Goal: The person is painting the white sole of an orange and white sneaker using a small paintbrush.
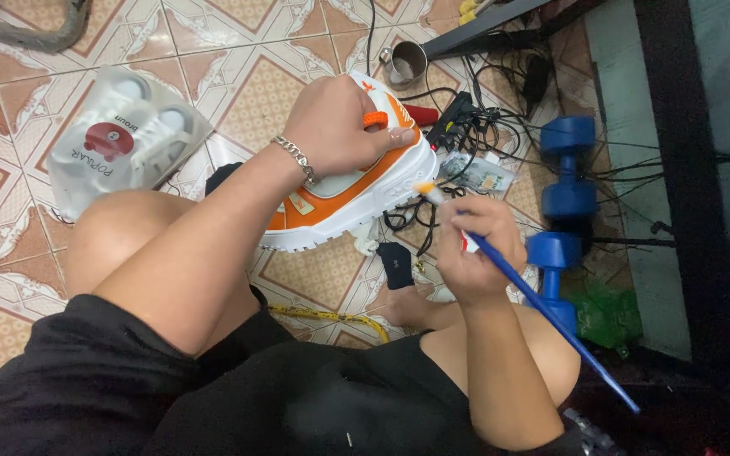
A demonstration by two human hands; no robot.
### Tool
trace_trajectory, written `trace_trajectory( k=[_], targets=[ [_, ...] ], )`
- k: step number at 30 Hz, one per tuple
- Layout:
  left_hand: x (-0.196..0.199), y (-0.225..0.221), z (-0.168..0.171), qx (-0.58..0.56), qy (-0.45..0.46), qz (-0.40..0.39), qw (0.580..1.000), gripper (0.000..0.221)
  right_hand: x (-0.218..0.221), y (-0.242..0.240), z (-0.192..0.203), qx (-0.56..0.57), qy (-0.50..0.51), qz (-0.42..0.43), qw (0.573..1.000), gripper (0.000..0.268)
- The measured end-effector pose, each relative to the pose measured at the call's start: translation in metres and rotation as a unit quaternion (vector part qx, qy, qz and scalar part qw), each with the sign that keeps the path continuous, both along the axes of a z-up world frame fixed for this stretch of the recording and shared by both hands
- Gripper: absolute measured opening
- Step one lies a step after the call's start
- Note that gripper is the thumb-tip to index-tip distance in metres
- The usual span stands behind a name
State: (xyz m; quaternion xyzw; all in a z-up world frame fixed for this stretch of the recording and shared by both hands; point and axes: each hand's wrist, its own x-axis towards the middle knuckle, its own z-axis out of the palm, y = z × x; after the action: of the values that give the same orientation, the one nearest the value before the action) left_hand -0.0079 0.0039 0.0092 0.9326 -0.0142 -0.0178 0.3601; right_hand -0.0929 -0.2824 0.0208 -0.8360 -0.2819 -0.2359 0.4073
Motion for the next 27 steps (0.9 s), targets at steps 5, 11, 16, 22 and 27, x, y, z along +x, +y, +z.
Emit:
trace_trajectory(
  k=[5,11,16,22,27],
  targets=[
    [-0.002,0.001,0.0,-0.01,-0.006,-0.004,1.0,0.085,0.0,-0.001,-0.001,0.034,-0.006,0.006,0.999,0.035],
    [-0.002,0.002,0.0,-0.017,-0.008,-0.007,1.0,0.088,0.004,-0.002,-0.001,0.02,-0.013,-0.007,1.0,0.039],
    [-0.003,0.002,0.004,-0.023,-0.001,-0.012,1.0,0.087,0.002,-0.001,0.004,0.024,0.004,0.015,1.0,0.038],
    [-0.002,0.002,0.001,-0.01,0.001,-0.018,1.0,0.089,0.003,-0.005,-0.001,0.07,0.004,0.039,0.997,0.043],
    [-0.002,0.004,0.004,-0.021,0.003,-0.008,1.0,0.086,0.008,-0.007,0.0,0.006,-0.017,-0.028,0.999,0.039]
  ],
)
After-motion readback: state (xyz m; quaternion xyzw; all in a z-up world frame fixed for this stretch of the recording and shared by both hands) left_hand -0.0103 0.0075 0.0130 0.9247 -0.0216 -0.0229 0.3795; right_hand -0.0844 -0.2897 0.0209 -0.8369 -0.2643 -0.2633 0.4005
